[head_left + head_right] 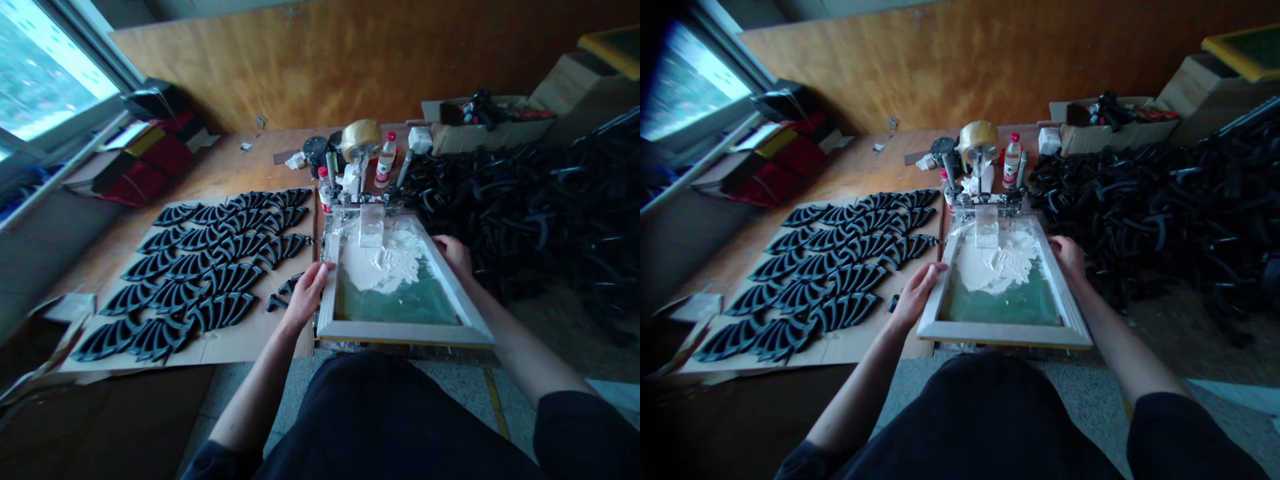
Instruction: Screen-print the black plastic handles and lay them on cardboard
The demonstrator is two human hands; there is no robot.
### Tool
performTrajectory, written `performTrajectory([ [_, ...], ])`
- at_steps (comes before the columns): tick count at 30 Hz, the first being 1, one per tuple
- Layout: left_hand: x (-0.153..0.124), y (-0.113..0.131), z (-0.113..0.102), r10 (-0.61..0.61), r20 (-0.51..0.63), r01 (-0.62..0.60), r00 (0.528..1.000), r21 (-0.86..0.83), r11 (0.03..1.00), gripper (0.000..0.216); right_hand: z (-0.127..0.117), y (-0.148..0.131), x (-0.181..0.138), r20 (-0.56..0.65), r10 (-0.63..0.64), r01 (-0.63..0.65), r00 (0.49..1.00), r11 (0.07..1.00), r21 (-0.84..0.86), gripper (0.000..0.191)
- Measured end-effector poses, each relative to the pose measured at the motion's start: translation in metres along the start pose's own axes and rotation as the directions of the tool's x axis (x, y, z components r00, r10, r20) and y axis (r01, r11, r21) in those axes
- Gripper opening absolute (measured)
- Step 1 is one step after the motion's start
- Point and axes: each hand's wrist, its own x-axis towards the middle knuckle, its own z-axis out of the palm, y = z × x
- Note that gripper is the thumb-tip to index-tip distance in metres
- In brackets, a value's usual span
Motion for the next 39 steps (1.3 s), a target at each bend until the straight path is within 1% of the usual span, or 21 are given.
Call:
performTrajectory([
  [1, -0.003, -0.017, 0.003, -0.056, 0.026, 0.056, 0.998, 0.006, 0.998, 0.056, -0.003, -0.002, 0.009, -0.058, 0.033, -0.033, 0.998, 0.999, 0.0, 0.042],
  [3, -0.005, -0.048, 0.011, -0.122, 0.028, 0.122, 0.992, 0.011, 0.992, 0.063, -0.001, -0.023, 0.029, -0.129, -0.002, 0.0, 0.992, 1.0, -0.019, 0.052],
  [5, -0.002, -0.07, 0.019, -0.144, -0.022, 0.145, 0.989, 0.067, 0.987, 0.067, 0.009, -0.056, 0.047, -0.109, -0.118, 0.112, 0.987, 0.992, -0.061, 0.068],
  [6, 0.001, -0.077, 0.021, -0.148, -0.053, 0.153, 0.988, 0.106, 0.983, 0.065, 0.015, -0.073, 0.053, -0.06, -0.171, 0.165, 0.984, 0.983, -0.085, 0.066],
  [8, 0.005, -0.084, 0.024, -0.157, -0.085, 0.17, 0.984, 0.166, 0.971, 0.062, 0.027, -0.099, 0.058, 0.082, -0.215, 0.223, 0.973, 0.969, -0.109, 0.045],
  [11, 0.008, -0.087, 0.023, -0.16, -0.087, 0.175, 0.983, 0.215, 0.961, 0.058, 0.036, -0.113, 0.039, 0.238, -0.242, 0.274, 0.941, 0.955, -0.112, 0.011],
  [13, 0.008, -0.087, 0.022, -0.161, -0.089, 0.178, 0.983, 0.228, 0.957, 0.057, 0.033, -0.111, 0.015, 0.289, -0.355, 0.395, 0.889, 0.914, -0.096, 0.005],
  [15, 0.007, -0.088, 0.022, -0.165, -0.101, 0.184, 0.981, 0.228, 0.956, 0.057, 0.026, -0.106, -0.007, 0.337, -0.526, 0.569, 0.781, 0.821, -0.037, 0.013],
  [17, 0.006, -0.088, 0.022, -0.166, -0.108, 0.186, 0.98, 0.222, 0.957, 0.056, 0.017, -0.103, -0.018, 0.376, -0.646, 0.684, 0.664, 0.728, 0.042, 0.017],
  [18, 0.006, -0.089, 0.023, -0.166, -0.109, 0.186, 0.98, 0.218, 0.958, 0.056, 0.014, -0.102, -0.019, 0.391, -0.669, 0.703, 0.632, 0.707, 0.075, 0.015],
  [19, 0.006, -0.088, 0.023, -0.165, -0.109, 0.186, 0.98, 0.214, 0.959, 0.056, 0.013, -0.102, -0.017, 0.398, -0.669, 0.697, 0.627, 0.71, 0.096, 0.013],
  [21, 0.007, -0.088, 0.023, -0.164, -0.105, 0.183, 0.981, 0.21, 0.961, 0.057, 0.016, -0.102, -0.012, 0.368, -0.625, 0.642, 0.689, 0.761, 0.092, 0.01],
  [23, 0.007, -0.087, 0.022, -0.162, -0.097, 0.18, 0.982, 0.209, 0.961, 0.058, 0.025, -0.102, -0.014, 0.275, -0.59, 0.602, 0.759, 0.797, 0.046, 0.012],
  [24, 0.007, -0.087, 0.022, -0.162, -0.094, 0.178, 0.982, 0.209, 0.961, 0.058, 0.03, -0.101, -0.018, 0.224, -0.596, 0.607, 0.771, 0.794, 0.02, 0.016],
  [26, 0.007, -0.087, 0.022, -0.163, -0.094, 0.18, 0.982, 0.205, 0.962, 0.059, 0.037, -0.098, -0.031, 0.163, -0.644, 0.653, 0.748, 0.757, -0.007, 0.022],
  [28, 0.008, -0.087, 0.022, -0.168, -0.093, 0.183, 0.981, 0.197, 0.963, 0.059, 0.039, -0.095, -0.04, 0.161, -0.681, 0.687, 0.715, 0.726, 0.023, 0.023],
  [30, 0.008, -0.085, 0.021, -0.173, -0.079, 0.185, 0.982, 0.184, 0.965, 0.059, 0.036, -0.097, -0.036, 0.19, -0.665, 0.665, 0.722, 0.743, 0.073, 0.018],
  [32, 0.007, -0.08, 0.019, -0.178, -0.047, 0.183, 0.983, 0.162, 0.97, 0.061, 0.031, -0.105, -0.015, 0.191, -0.59, 0.586, 0.784, 0.806, 0.083, 0.017],
  [36, 0.002, -0.05, 0.01, -0.173, 0.017, 0.172, 0.985, 0.046, 0.984, 0.071, 0.011, -0.114, 0.051, 0.078, -0.358, 0.356, 0.931, 0.934, 0.03, 0.048],
  [37, 0.0, -0.038, 0.008, -0.161, 0.019, 0.161, 0.987, 0.003, 0.987, 0.071, 0.002, -0.108, 0.066, 0.045, -0.301, 0.3, 0.953, 0.954, 0.026, 0.051],
  [39, -0.001, -0.013, 0.004, -0.127, -0.004, 0.126, 0.992, -0.084, 0.988, 0.064, -0.019, -0.084, 0.087, -0.057, -0.168, 0.17, 0.984, 0.984, 0.048, 0.043],
])
